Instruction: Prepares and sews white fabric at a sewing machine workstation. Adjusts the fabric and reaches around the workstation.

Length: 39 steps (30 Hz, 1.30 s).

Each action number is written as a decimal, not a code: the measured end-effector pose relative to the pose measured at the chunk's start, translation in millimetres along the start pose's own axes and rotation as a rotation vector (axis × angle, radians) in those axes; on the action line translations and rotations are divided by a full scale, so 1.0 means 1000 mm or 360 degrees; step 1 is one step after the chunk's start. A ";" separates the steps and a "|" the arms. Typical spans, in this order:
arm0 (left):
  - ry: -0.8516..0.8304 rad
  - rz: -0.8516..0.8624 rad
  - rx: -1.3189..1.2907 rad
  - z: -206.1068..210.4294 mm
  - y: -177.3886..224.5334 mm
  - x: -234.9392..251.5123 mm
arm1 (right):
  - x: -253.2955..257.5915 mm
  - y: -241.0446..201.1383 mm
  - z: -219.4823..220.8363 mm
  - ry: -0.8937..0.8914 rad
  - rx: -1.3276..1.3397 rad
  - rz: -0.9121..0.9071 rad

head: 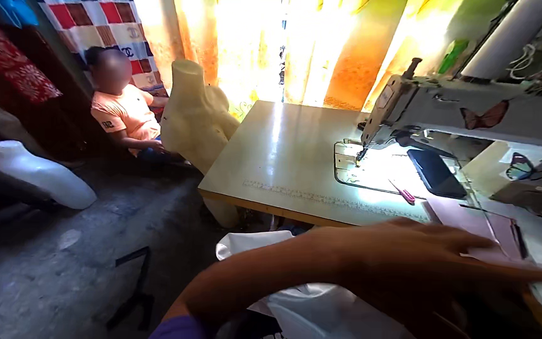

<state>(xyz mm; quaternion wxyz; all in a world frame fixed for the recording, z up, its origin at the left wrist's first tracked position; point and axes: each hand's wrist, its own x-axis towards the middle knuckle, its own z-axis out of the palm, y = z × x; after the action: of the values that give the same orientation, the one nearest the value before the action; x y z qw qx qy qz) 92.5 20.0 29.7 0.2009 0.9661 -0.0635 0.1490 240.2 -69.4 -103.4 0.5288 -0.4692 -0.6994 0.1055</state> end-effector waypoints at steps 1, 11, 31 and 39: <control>0.0052 -0.0068 -0.0136 0.001 -0.019 -0.014 | 0.010 -0.009 -0.002 -0.0079 0.0057 -0.0040; 0.0066 -0.0298 -0.1026 0.021 -0.065 -0.099 | 0.020 -0.007 0.004 -0.0186 0.0211 -0.0271; 0.0922 -0.0951 -0.1044 0.047 -0.046 -0.096 | 0.031 -0.003 0.003 0.0009 0.0012 0.0039; 0.0964 -0.0828 -0.0968 0.042 -0.041 -0.095 | 0.036 -0.012 0.005 -0.0040 -0.0033 0.0007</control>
<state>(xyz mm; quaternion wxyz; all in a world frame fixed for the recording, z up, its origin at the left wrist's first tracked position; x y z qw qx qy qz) 21.3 46.2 -52.1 0.5133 0.7610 0.2001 0.3426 229.3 -46.8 -74.3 0.5148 -0.4747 -0.7060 0.1054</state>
